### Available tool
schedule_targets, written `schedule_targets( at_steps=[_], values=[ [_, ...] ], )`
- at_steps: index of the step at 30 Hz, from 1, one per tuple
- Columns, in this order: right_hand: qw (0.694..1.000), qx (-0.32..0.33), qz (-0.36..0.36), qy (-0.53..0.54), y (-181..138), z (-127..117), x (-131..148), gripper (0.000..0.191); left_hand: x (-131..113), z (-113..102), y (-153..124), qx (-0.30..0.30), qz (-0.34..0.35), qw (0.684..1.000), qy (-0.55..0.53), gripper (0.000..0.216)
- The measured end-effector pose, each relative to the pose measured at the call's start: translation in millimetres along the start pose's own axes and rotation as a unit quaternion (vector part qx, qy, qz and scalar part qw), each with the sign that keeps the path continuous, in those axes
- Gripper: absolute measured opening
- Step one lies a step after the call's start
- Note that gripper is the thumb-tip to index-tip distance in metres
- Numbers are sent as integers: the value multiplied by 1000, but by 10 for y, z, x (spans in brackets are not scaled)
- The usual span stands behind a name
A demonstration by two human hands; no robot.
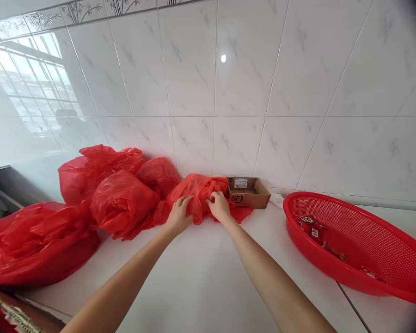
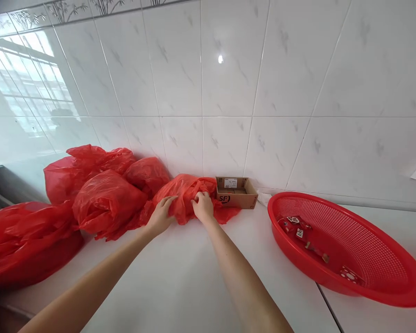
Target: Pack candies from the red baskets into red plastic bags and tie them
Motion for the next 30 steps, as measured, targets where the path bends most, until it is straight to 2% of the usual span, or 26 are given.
schedule_targets(
  at_steps=[4,6,10,13,19,24,27,30],
  values=[
    [997,0,11,72,23,-214,-156,19,-25,60,8,29,-13,998,45,97],
    [992,-6,26,126,-1,-312,-176,17,-64,107,50,43,-10,997,57,104],
    [968,-4,62,245,-147,-452,-157,21,-159,213,165,64,10,995,79,93],
    [944,-19,69,321,-322,-636,-150,23,-173,267,238,66,1,993,99,80],
    [886,-144,43,439,-741,-1369,-241,18,-134,351,334,63,-27,991,117,72],
    [860,-163,29,483,-1083,-1958,-238,17,-118,301,419,80,-42,992,86,82],
    [859,-185,40,476,-1205,-2186,-232,19,-328,104,408,77,-45,995,54,95],
    [857,-222,72,459,-1249,-2241,-233,24,-904,-49,229,48,0,999,12,85]
  ],
)
Point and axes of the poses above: each hand's wrist, its own y-axis towards the middle knuckle, its own z-axis out of the palm, x = y × z, the point moved 4 cm from there along y, towards the middle knuckle, and after that the axes turned 15 degrees about z, right-handed, at the moved point
